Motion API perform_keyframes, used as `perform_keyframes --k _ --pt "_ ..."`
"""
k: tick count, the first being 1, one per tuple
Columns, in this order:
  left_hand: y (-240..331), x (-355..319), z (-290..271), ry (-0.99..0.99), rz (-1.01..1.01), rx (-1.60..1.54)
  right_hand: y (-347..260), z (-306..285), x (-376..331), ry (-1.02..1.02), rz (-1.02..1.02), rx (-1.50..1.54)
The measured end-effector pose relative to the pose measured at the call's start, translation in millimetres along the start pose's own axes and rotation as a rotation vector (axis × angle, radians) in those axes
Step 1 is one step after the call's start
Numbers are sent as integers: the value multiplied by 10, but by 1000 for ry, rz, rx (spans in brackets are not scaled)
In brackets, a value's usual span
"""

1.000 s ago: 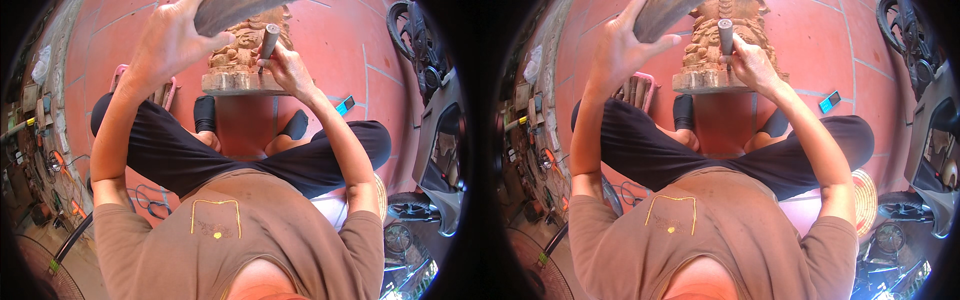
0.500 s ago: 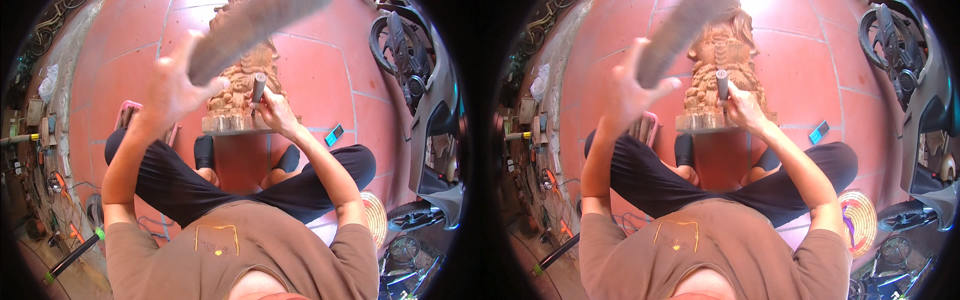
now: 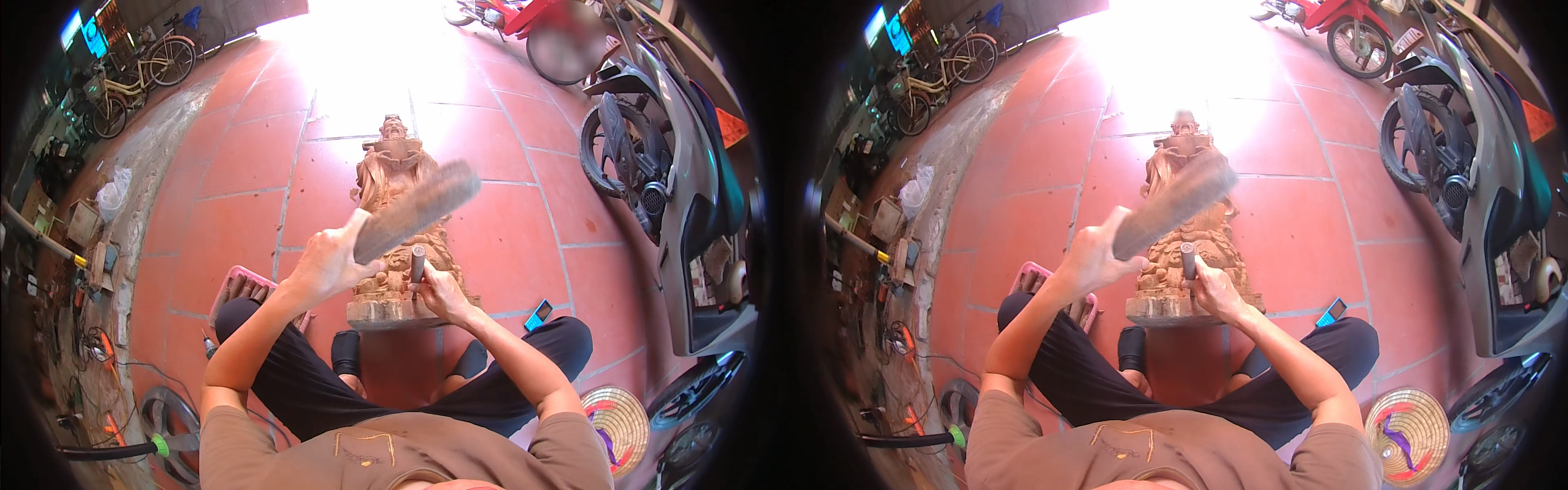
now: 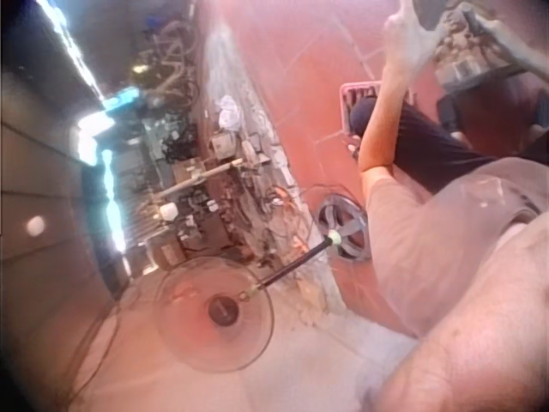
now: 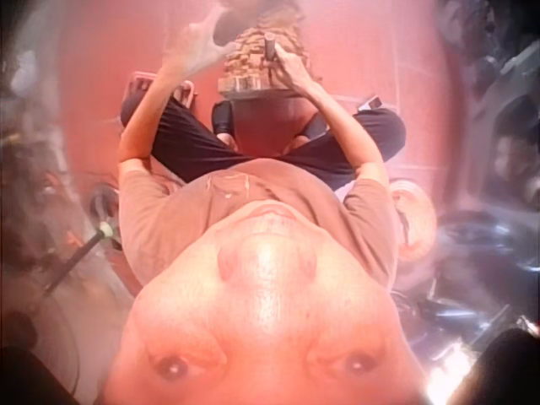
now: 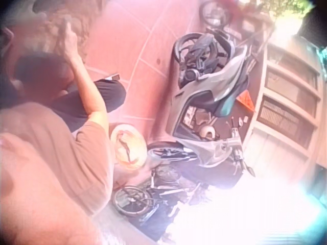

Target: The person carves a wooden sculpture using a chisel and mallet. They repeatedly strike the chisel to shape the wood, focusing on detailed areas of the piece.

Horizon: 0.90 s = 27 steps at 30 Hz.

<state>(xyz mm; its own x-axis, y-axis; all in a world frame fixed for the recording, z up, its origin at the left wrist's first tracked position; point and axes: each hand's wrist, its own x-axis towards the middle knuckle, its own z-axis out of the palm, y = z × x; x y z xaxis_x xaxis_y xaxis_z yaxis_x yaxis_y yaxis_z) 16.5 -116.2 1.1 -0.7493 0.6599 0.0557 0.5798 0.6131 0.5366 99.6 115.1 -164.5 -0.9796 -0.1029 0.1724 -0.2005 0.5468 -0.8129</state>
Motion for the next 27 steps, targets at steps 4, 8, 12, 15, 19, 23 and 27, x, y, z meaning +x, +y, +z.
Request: perform_keyframes --k 4,8,12,15,19,23,27 --pt "-104 7 93 -159 -5 293 -77 -8 -38 61 -48 55" --pt "-140 8 92 -179 -25 295 29 -17 -57 96 40 110" --pt "-140 -1 66 -118 -40 278 227 -88 -36 218 273 105" --pt "-170 7 38 -78 -31 214 365 -235 -49 305 291 194" --pt "-201 35 40 -43 -26 202 221 -311 -49 293 276 484" --pt "-188 109 116 19 14 151 401 -280 -42 243 171 498" --pt "-309 83 189 105 77 86 277 -281 -45 141 201 530"
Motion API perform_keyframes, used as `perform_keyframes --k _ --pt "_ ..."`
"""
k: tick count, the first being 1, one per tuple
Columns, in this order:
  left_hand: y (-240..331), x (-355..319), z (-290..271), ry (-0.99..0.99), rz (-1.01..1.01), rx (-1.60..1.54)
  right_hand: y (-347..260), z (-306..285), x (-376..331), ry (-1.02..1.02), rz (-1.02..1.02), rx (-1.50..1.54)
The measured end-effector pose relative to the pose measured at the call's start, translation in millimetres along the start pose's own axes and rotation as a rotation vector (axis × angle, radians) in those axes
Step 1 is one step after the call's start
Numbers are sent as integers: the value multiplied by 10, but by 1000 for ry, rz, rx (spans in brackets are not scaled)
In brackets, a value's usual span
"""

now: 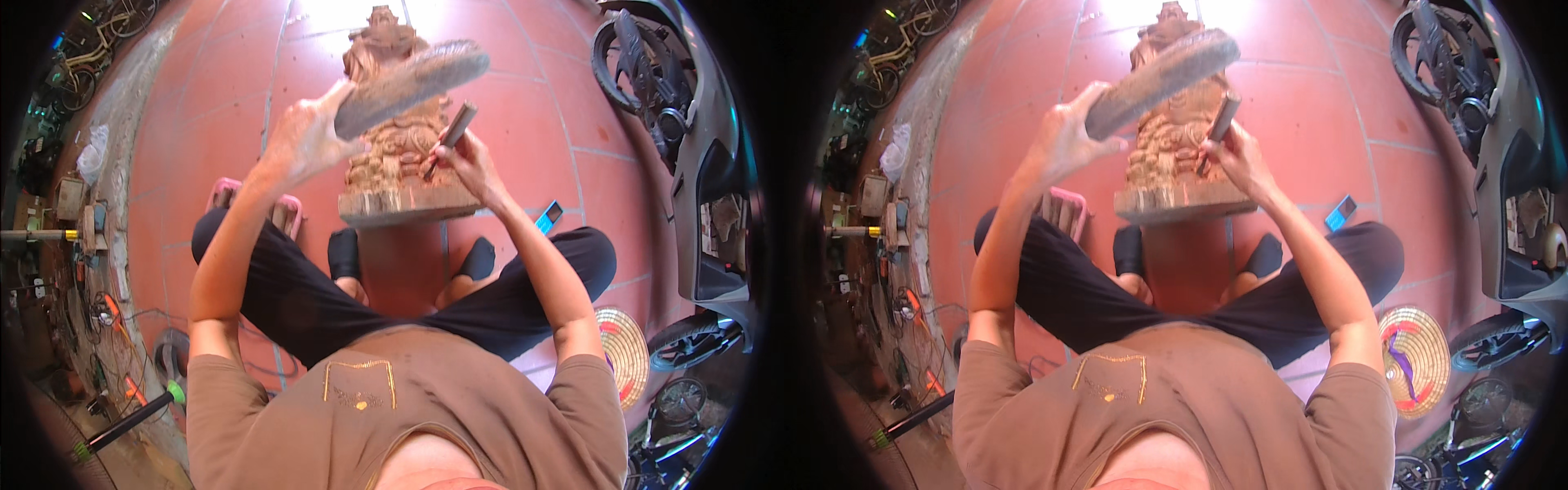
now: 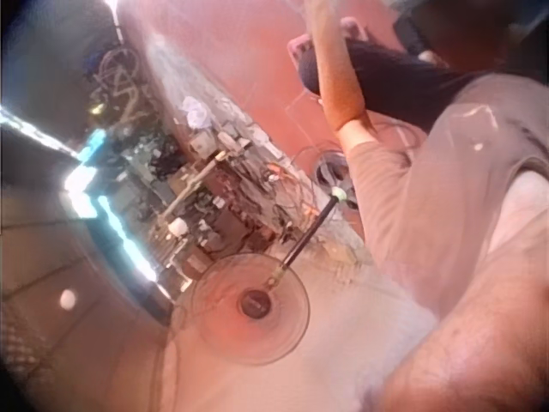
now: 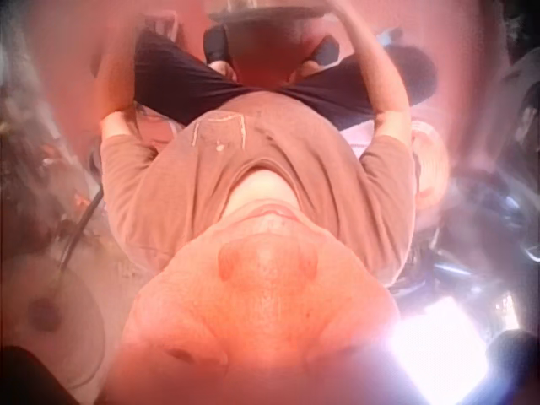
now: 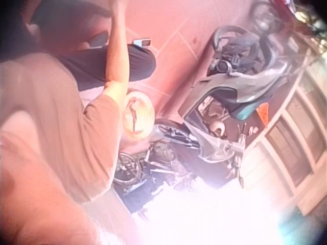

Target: The person carves a wooden sculpture using a chisel and mallet. They repeatedly strike the chisel to shape the wood, focusing on detailed areas of the piece.

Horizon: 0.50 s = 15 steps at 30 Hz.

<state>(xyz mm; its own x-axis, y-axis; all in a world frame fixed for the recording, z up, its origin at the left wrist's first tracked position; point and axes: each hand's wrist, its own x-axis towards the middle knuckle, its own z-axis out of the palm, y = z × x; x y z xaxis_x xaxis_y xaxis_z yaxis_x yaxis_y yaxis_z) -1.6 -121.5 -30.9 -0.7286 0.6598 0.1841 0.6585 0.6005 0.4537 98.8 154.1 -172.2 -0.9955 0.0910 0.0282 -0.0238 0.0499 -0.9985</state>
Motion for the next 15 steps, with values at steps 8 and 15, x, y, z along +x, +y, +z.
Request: perform_keyframes --k 8,15 --pt "80 42 41 3 9 -21 -90 84 -64 -1 11 -43" --pt "120 86 50 -15 -24 -20 -138 158 -70 -70 22 -173"
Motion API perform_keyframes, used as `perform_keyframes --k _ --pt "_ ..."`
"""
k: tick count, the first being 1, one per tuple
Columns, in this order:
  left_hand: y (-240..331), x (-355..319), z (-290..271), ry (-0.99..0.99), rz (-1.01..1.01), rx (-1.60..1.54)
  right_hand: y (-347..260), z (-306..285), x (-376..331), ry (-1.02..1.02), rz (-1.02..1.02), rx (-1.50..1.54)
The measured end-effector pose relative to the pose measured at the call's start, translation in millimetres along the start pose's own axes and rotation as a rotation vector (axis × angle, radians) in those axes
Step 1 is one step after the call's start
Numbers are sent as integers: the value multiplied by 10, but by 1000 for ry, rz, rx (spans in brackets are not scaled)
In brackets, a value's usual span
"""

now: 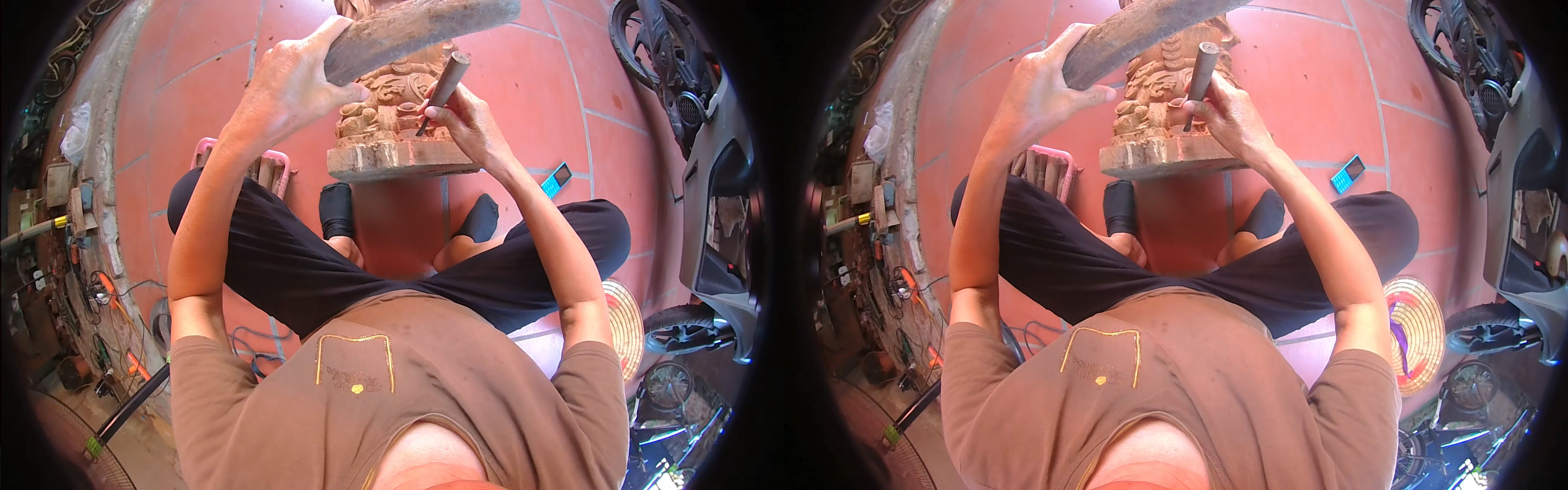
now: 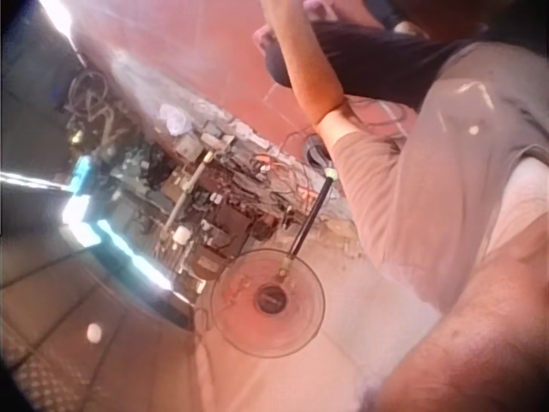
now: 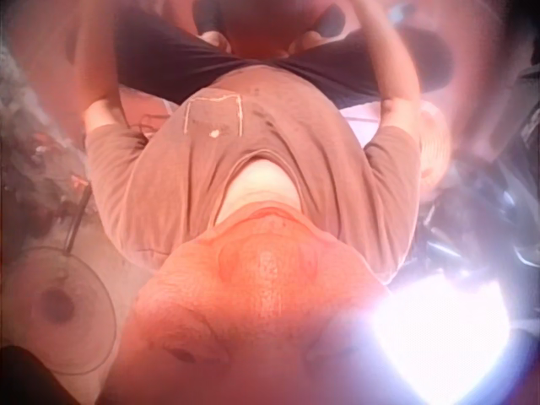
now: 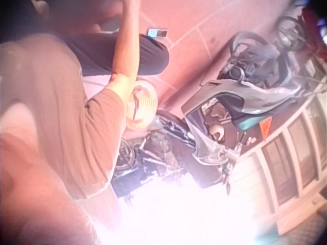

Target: The person carves a wooden sculpture using a chisel and mallet. They repeatedly strike the chisel to shape the wood, focusing on detailed areas of the piece.

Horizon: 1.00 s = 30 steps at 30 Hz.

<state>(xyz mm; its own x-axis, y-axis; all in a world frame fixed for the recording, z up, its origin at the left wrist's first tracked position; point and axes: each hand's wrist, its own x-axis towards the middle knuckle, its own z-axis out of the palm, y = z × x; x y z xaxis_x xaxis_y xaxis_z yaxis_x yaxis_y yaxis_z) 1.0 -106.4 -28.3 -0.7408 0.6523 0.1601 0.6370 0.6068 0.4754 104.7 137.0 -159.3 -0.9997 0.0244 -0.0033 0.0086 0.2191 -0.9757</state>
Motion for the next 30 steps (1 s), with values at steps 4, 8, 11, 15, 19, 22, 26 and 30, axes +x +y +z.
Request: perform_keyframes --k 4,8,11,15,19,22,26,30 --pt "-30 -17 21 -5 18 15 -52 49 -10 -38 1 -100" --pt "-46 -13 35 15 31 19 -33 82 -29 -49 -42 -166" --pt "-25 -35 5 36 68 -9 -18 103 -31 -46 -81 -177" --pt "131 -29 -112 -8 -9 -22 -13 97 -17 -17 -106 -179" --pt "164 -14 -135 -47 -48 -10 7 112 -14 -18 -81 -204" --pt "175 -24 -119 -52 -31 -15 -20 129 -20 -19 -100 -244" --pt "198 -44 -119 0 -9 -55 -40 137 -21 -6 -139 -300" --pt "342 -62 -176 79 16 -165 -22 141 -34 -7 -137 -279"
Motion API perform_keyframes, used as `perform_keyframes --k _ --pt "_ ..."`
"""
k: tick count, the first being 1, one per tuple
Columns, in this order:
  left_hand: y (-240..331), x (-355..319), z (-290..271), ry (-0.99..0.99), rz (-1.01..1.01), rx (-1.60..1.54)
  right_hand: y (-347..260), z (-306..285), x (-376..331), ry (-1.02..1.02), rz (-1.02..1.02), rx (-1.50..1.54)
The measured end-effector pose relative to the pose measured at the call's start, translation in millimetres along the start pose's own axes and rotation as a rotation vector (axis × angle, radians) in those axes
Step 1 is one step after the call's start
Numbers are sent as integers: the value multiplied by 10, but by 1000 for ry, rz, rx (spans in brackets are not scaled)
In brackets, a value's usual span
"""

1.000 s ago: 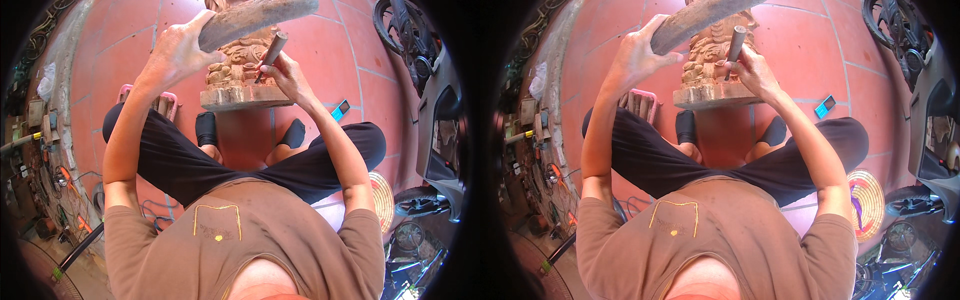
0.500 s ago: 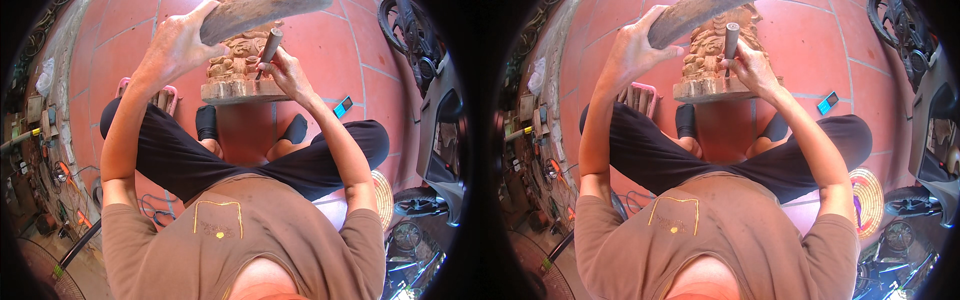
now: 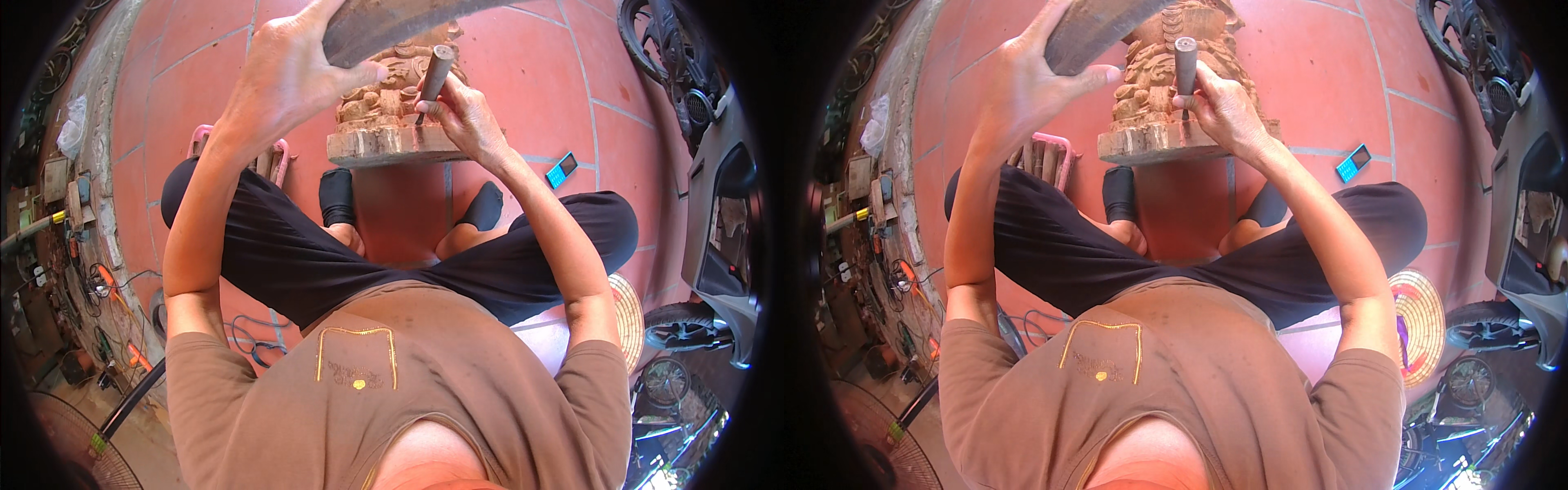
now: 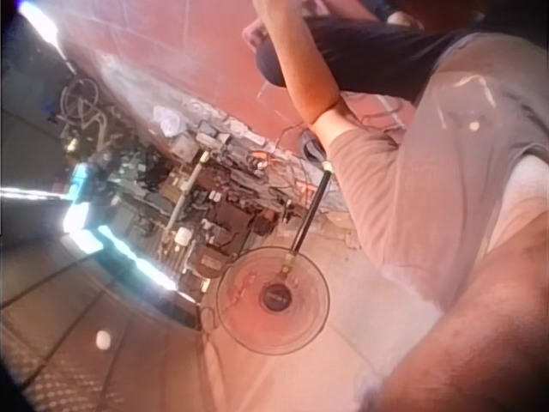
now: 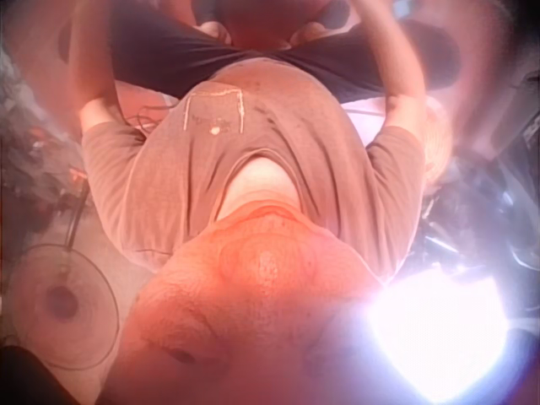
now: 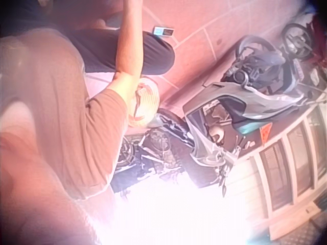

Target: The person carves a wooden sculpture using a chisel and mallet. They repeatedly strike the chisel to shape the wood, focusing on detailed areas of the piece.

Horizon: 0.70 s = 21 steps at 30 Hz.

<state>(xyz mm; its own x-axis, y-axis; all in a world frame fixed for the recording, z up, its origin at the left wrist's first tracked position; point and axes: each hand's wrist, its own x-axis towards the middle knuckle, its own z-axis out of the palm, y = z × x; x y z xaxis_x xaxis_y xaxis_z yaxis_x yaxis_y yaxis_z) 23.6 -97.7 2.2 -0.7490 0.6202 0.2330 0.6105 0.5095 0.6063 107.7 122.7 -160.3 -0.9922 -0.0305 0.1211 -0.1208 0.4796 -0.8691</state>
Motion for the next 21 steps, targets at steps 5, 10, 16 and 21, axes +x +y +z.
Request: perform_keyframes --k 5,10,16,21 --pt "-147 -12 48 66 77 -220 41 18 7 -11 10 -60" --pt "-118 -25 43 138 129 -190 58 20 -9 -3 2 -65" --pt "-367 -121 267 -140 161 409 142 59 32 38 -123 -113" --pt "-348 -77 126 -118 73 300 101 87 22 32 -172 -120"
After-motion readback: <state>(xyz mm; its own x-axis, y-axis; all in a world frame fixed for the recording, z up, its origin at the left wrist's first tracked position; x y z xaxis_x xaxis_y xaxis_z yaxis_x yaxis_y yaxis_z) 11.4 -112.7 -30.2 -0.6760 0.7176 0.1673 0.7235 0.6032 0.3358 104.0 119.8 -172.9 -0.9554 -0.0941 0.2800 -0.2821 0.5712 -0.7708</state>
